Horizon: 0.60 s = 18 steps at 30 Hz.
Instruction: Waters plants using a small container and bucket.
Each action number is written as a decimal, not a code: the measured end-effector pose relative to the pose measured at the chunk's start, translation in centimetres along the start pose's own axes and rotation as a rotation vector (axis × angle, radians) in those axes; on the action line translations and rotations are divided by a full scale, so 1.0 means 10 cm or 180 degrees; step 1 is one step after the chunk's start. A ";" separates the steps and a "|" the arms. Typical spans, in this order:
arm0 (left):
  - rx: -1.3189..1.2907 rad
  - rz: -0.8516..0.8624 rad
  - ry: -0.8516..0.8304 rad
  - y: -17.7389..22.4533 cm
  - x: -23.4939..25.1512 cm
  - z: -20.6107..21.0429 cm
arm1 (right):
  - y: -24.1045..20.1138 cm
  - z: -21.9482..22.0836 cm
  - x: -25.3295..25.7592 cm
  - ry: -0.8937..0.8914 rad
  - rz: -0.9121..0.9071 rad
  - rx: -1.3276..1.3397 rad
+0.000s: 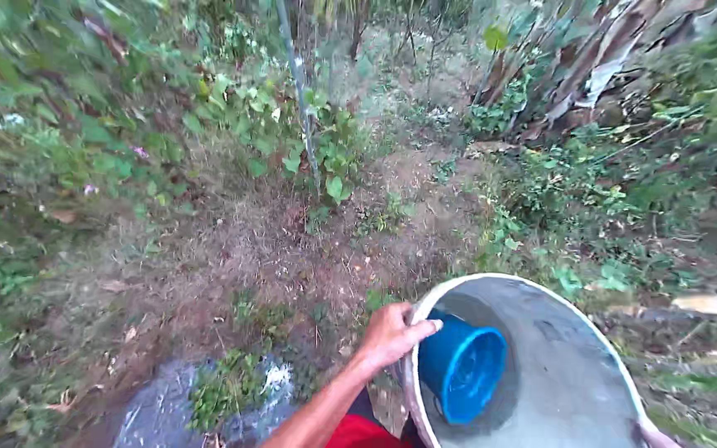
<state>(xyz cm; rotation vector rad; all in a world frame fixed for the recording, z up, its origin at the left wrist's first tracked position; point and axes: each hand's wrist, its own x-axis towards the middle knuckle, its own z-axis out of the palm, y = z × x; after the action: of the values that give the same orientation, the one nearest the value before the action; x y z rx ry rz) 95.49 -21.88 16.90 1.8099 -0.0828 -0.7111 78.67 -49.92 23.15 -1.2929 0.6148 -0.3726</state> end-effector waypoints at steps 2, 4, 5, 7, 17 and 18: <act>-0.0037 0.0113 0.0312 0.35 0.41 -0.30 | -0.02 0.29 0.71 -0.0086 -0.0033 0.0227; -0.0120 0.0188 0.0539 0.66 0.81 -0.57 | 0.00 0.53 1.39 -0.0181 -0.0081 0.0305; -0.0174 0.0240 0.0644 0.80 1.04 -0.68 | -0.01 0.67 1.74 -0.0228 -0.0086 0.0331; -0.0259 0.0343 0.0828 1.04 1.53 -0.91 | -0.10 1.04 2.40 -0.0286 -0.0111 0.0339; -0.0708 0.0017 0.1138 1.17 4.24 -1.44 | 0.08 2.22 5.70 -0.0631 0.0197 -0.0091; -0.0755 -0.0053 0.1090 1.22 4.48 -1.45 | 0.09 2.27 5.96 -0.0612 0.0255 -0.0112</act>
<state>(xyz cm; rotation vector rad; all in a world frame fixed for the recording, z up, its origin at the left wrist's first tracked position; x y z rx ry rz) 142.78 -31.77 11.37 1.6790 0.2348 -0.3952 139.38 -66.76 12.95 -1.3157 0.5105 -0.1696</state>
